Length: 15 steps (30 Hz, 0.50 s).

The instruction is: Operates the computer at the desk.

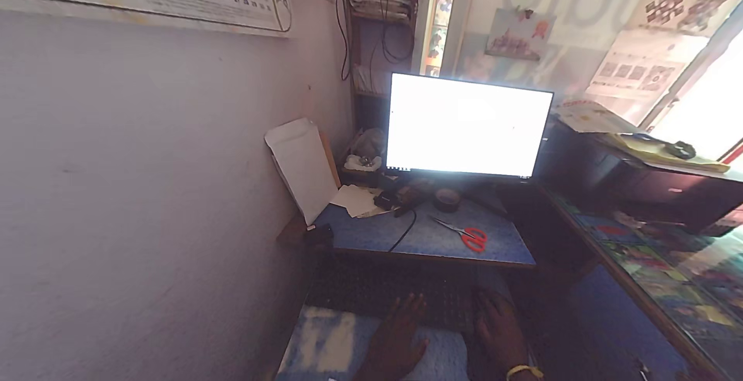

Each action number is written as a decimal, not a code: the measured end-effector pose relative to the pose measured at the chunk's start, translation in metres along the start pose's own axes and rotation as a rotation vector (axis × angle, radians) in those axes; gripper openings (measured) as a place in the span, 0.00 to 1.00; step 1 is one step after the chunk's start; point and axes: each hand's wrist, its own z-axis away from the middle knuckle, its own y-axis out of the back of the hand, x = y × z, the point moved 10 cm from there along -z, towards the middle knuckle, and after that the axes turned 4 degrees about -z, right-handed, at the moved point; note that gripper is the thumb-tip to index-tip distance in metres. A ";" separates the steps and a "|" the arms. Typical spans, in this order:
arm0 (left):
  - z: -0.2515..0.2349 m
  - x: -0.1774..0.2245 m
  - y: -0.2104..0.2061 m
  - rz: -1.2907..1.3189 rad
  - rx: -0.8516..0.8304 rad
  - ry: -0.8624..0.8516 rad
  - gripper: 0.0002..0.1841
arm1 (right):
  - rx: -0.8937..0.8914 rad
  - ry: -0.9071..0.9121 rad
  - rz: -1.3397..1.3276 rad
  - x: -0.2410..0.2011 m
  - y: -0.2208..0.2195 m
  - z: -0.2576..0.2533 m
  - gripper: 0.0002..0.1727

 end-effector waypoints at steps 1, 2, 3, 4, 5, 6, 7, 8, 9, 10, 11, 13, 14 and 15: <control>0.000 0.000 0.000 0.000 0.005 -0.001 0.38 | 0.002 0.000 0.000 0.000 0.000 0.000 0.27; 0.000 0.000 0.001 -0.002 0.014 -0.003 0.38 | 0.006 0.002 0.000 0.001 0.000 0.000 0.27; 0.000 0.000 0.001 -0.002 0.018 -0.004 0.37 | 0.009 0.004 0.001 0.001 -0.001 0.000 0.27; 0.000 0.000 0.001 -0.001 0.020 -0.004 0.37 | 0.013 0.008 0.002 0.001 -0.001 0.000 0.27; 0.000 0.000 0.001 0.000 0.019 -0.004 0.37 | 0.012 0.008 -0.001 0.001 -0.001 0.000 0.27; 0.000 0.000 0.002 -0.001 0.017 -0.003 0.37 | 0.014 0.008 -0.003 0.001 -0.001 -0.001 0.27; -0.001 0.000 0.002 0.001 0.011 0.000 0.37 | 0.018 0.008 -0.004 0.000 0.000 -0.001 0.27; -0.001 -0.001 0.001 0.001 0.006 0.002 0.37 | 0.021 0.008 0.000 -0.001 0.001 -0.001 0.27; -0.001 -0.001 0.001 0.003 0.006 0.003 0.37 | 0.020 0.007 0.004 0.000 0.001 -0.001 0.27; -0.001 -0.001 0.001 0.002 0.006 0.001 0.37 | 0.016 0.004 0.003 0.000 0.000 0.000 0.27; -0.001 -0.001 0.002 0.000 0.007 -0.002 0.37 | 0.012 -0.001 0.001 0.001 0.000 0.000 0.27; -0.001 0.001 0.004 -0.006 0.017 -0.004 0.37 | 0.017 -0.012 0.001 0.000 0.003 0.001 0.28; -0.001 0.001 0.007 0.003 0.032 0.004 0.37 | 0.003 -0.030 -0.010 -0.002 0.006 0.001 0.29; 0.001 0.001 0.014 0.031 0.059 0.025 0.36 | -0.035 -0.063 -0.027 -0.004 0.008 0.000 0.30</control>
